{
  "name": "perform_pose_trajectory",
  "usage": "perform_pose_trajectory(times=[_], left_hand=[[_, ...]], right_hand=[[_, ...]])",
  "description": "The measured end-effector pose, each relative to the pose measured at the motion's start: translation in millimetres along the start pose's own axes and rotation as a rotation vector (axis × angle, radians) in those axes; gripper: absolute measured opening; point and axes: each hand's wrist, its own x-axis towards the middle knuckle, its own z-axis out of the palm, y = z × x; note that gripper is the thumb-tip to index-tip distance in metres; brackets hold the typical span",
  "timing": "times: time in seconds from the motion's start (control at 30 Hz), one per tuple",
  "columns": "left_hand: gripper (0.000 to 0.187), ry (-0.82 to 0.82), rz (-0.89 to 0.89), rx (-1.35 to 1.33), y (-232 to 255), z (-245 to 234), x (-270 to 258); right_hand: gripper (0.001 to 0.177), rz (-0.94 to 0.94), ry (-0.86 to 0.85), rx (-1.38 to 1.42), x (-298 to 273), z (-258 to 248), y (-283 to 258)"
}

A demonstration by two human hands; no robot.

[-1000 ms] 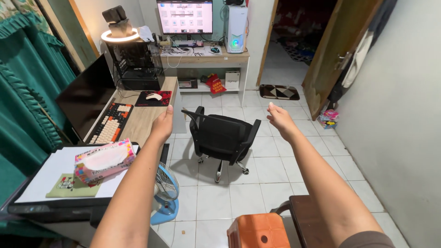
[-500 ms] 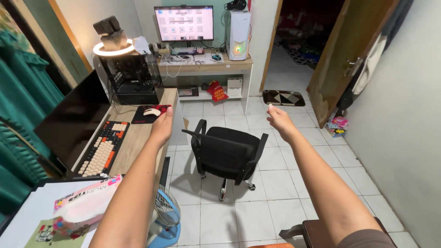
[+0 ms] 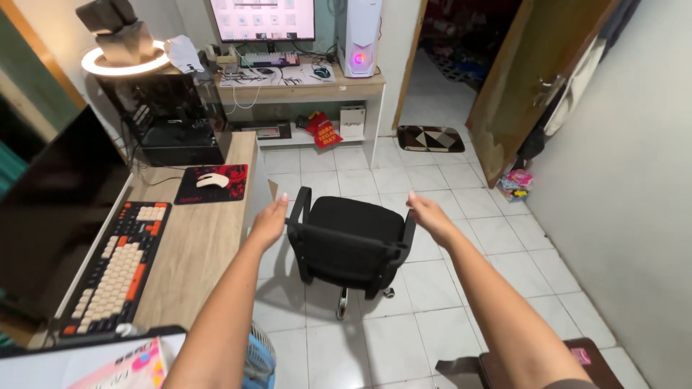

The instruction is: The recorder is seen rearranging chairs and a stool in a room.

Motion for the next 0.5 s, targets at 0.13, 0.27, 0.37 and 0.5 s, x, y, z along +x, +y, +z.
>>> perform_pose_trajectory(times=[0.13,0.27,0.37,0.5], left_hand=[[0.076,-0.088,0.015,0.033,-19.1,23.1,27.2],[0.084,-0.182,-0.004,0.109,-57.4,54.1,50.1],[0.085,-0.256,0.010,0.225,-82.5,75.5,60.4],[0.088,-0.255,0.153,0.483,-126.1,103.0,80.9]], right_hand=[[0.077,0.036,-0.030,-0.143,25.3,27.1,19.5],[0.081,0.066,-0.071,-0.260,36.4,64.9,45.0],[0.082,0.122,-0.124,-0.392,39.4,89.3,57.1],[0.079,0.069,-0.250,-0.682,45.1,112.6,75.2]])
